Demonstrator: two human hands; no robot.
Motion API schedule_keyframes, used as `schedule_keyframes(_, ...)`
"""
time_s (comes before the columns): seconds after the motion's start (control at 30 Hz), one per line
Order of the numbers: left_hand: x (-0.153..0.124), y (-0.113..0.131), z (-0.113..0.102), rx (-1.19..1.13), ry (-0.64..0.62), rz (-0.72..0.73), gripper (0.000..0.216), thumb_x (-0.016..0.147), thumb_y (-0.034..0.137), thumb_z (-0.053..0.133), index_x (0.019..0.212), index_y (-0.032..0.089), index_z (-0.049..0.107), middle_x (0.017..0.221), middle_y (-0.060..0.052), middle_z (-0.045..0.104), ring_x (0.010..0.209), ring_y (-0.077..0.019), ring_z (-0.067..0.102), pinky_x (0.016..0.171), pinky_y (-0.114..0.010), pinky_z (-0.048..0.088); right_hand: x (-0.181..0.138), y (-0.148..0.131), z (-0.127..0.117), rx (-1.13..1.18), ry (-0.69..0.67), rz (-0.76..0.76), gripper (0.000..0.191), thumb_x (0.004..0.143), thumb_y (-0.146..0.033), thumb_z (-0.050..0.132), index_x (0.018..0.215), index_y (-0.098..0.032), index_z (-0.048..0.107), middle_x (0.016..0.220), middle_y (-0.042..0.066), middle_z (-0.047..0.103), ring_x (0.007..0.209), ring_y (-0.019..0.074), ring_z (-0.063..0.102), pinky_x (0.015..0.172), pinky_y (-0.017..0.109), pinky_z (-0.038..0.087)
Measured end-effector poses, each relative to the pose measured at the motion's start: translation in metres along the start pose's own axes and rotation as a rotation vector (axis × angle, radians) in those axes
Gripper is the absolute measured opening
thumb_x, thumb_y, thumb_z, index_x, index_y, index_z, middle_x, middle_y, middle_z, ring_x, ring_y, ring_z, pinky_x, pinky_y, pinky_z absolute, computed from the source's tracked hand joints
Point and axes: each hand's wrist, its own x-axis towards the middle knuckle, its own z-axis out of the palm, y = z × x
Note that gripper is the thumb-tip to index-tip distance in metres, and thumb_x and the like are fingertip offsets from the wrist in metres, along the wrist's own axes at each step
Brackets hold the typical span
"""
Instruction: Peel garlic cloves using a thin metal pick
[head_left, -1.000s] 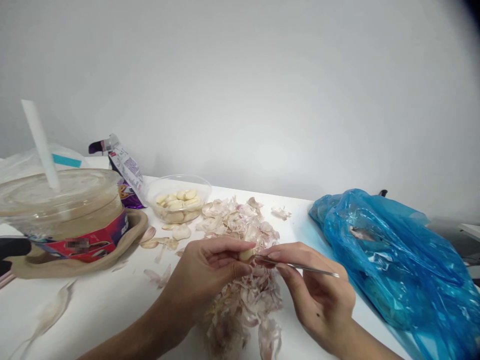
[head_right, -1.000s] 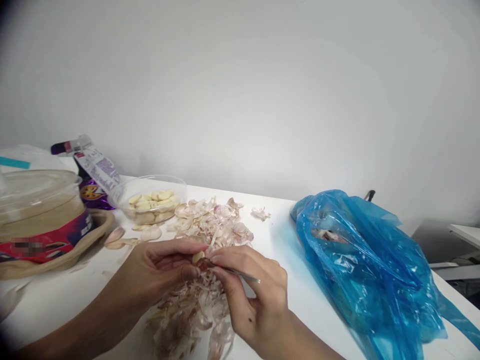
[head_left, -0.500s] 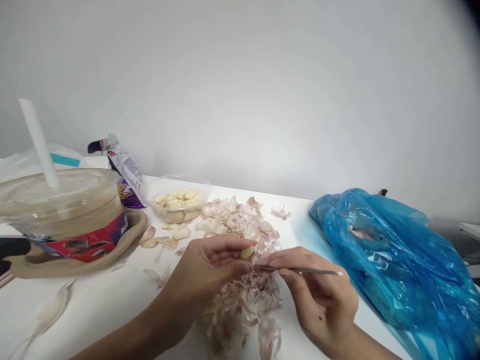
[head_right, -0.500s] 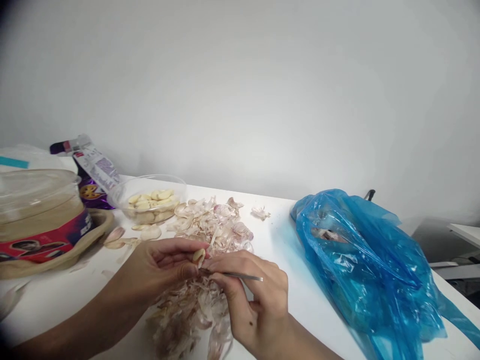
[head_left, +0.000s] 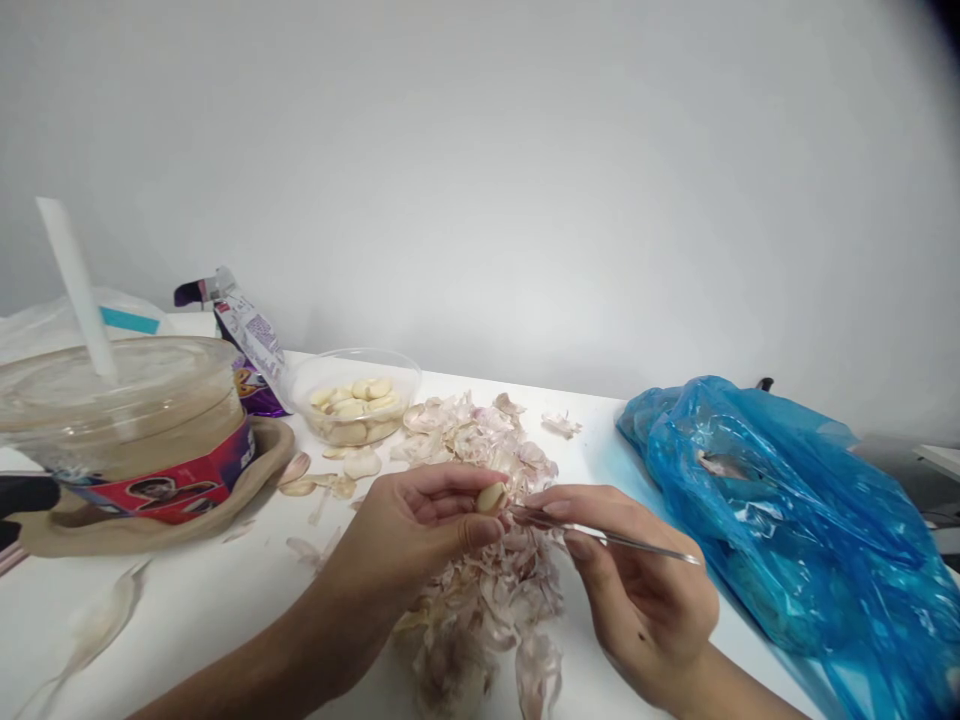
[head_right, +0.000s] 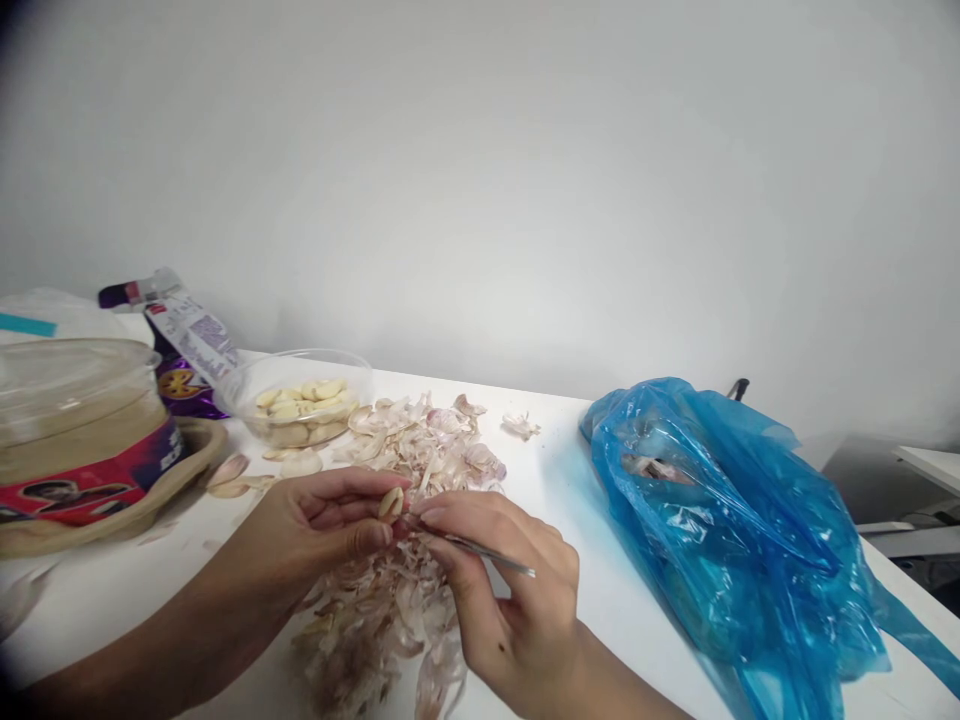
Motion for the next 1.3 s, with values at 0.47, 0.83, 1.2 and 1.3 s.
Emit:
schedule_keyframes(0.47,-0.0007,0.0038,0.0036,-0.029,-0.020,-0.071,0.023,0.056,0.007,0.076,0.076,0.016,0.069,0.066,-0.002,0.074,0.064,-0.0118,0.065,0.062,-0.019,0.049,0.0021,0.0009,-0.0024,-0.014,-0.049,-0.027,0.028,0.076,0.003,0.050,0.098,-0.012,0.059,0.089,0.007,0.066,0.084,0.0163,0.063,0.069,0.029,0.055)
schedule_keyframes(0.83,0.0022,-0.0025,-0.0019,0.002,0.021,-0.048,0.023,0.059,0.011,0.075,0.079,0.016,0.064,0.068,0.000,0.071,0.069,-0.0130,0.063,0.067,-0.022,0.046,-0.0006,-0.0002,-0.0026,-0.003,-0.039,-0.006,0.029,0.076,0.002,0.050,0.100,-0.013,0.059,0.088,0.006,0.067,0.083,0.0165,0.063,0.068,0.030,0.055)
schedule_keyframes(1.2,0.0026,-0.0030,-0.0023,-0.007,-0.063,-0.073,0.014,0.067,0.019,0.070,0.076,0.016,0.059,0.068,-0.001,0.065,0.067,-0.0126,0.057,0.064,-0.023,0.043,0.0007,-0.0010,-0.0031,0.008,-0.048,-0.024,0.029,0.074,0.004,0.051,0.097,-0.012,0.059,0.085,0.006,0.066,0.080,0.0152,0.063,0.066,0.028,0.054)
schedule_keyframes(1.3,0.0029,-0.0044,-0.0025,-0.044,-0.042,-0.094,0.012,0.069,0.021,0.068,0.075,0.016,0.059,0.068,0.000,0.063,0.067,-0.0120,0.057,0.066,-0.022,0.043,0.0015,-0.0010,-0.0025,0.010,-0.063,-0.024,0.027,0.074,0.004,0.051,0.095,-0.011,0.060,0.083,0.007,0.067,0.078,0.0150,0.063,0.064,0.027,0.054)
